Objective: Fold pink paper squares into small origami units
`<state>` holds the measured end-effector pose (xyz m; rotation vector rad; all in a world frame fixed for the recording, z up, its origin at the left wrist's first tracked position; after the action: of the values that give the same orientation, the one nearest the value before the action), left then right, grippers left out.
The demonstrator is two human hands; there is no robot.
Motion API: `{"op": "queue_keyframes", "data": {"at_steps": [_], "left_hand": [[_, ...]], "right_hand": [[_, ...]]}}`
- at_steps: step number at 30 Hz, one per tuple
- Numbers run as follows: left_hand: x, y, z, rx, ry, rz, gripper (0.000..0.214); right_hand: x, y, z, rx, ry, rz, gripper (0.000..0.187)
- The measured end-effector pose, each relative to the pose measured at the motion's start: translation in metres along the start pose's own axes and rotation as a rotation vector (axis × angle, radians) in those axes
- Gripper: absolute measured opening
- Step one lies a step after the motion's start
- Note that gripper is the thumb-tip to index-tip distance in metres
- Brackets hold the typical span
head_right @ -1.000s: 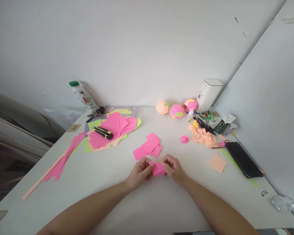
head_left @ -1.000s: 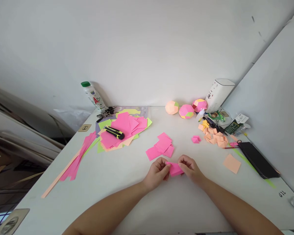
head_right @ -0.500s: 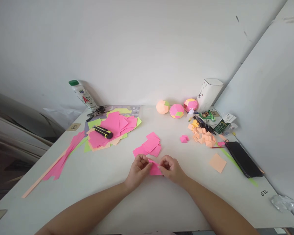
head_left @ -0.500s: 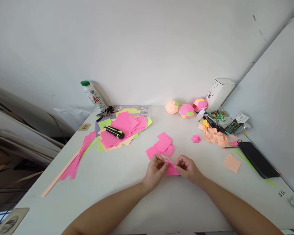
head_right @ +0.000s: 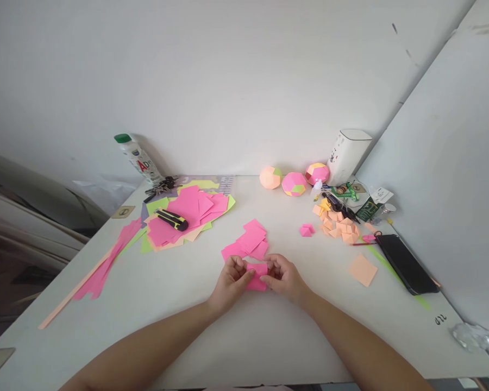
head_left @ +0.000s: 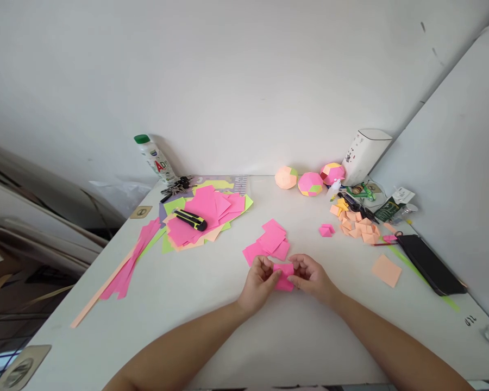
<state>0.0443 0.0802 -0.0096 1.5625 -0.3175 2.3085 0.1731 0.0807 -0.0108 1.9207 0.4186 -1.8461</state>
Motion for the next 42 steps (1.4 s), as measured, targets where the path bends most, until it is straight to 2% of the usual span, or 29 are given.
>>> {"op": "queue_keyframes", "data": {"at_steps": [5, 8, 14, 18, 23, 31, 36, 42], "left_hand": [[-0.002, -0.001, 0.003, -0.058, -0.06, -0.009, 0.029], [-0.001, 0.0, 0.002, -0.065, -0.111, 0.006, 0.033], [-0.003, 0.0, -0.002, -0.051, -0.124, 0.013, 0.035], [-0.004, 0.001, -0.002, -0.045, -0.113, 0.017, 0.036], [-0.006, 0.0, 0.001, -0.068, -0.165, -0.016, 0.038], [0.002, 0.001, 0.007, -0.145, -0.344, 0.023, 0.034], [0.009, 0.001, 0.014, -0.177, -0.473, 0.004, 0.033], [0.011, 0.001, 0.018, -0.226, -0.517, 0.001, 0.029]], "right_hand": [[0.005, -0.001, -0.001, -0.014, -0.004, 0.023, 0.043], [0.009, 0.0, -0.002, -0.011, 0.004, 0.051, 0.045], [0.005, -0.001, 0.0, -0.026, -0.021, 0.038, 0.026], [0.002, -0.001, 0.001, -0.032, 0.001, 0.035, 0.02], [-0.001, -0.001, 0.002, -0.05, 0.029, -0.002, 0.024], [-0.014, 0.0, 0.003, -0.038, 0.091, -0.087, 0.028], [-0.017, 0.001, 0.001, -0.006, 0.097, -0.078, 0.029], [-0.011, 0.002, -0.002, 0.008, 0.038, -0.041, 0.026]]}}
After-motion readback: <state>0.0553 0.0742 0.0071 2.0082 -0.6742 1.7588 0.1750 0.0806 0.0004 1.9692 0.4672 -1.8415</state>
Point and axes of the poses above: each hand's wrist, its own y-axis away from the middle knuckle, its own z-axis out of the palm, x = y × z, the point moved 9 cm from there along -y, towards the middle knuckle, and after that the axes turned 12 degrees about -x, right-handed, at the moved point
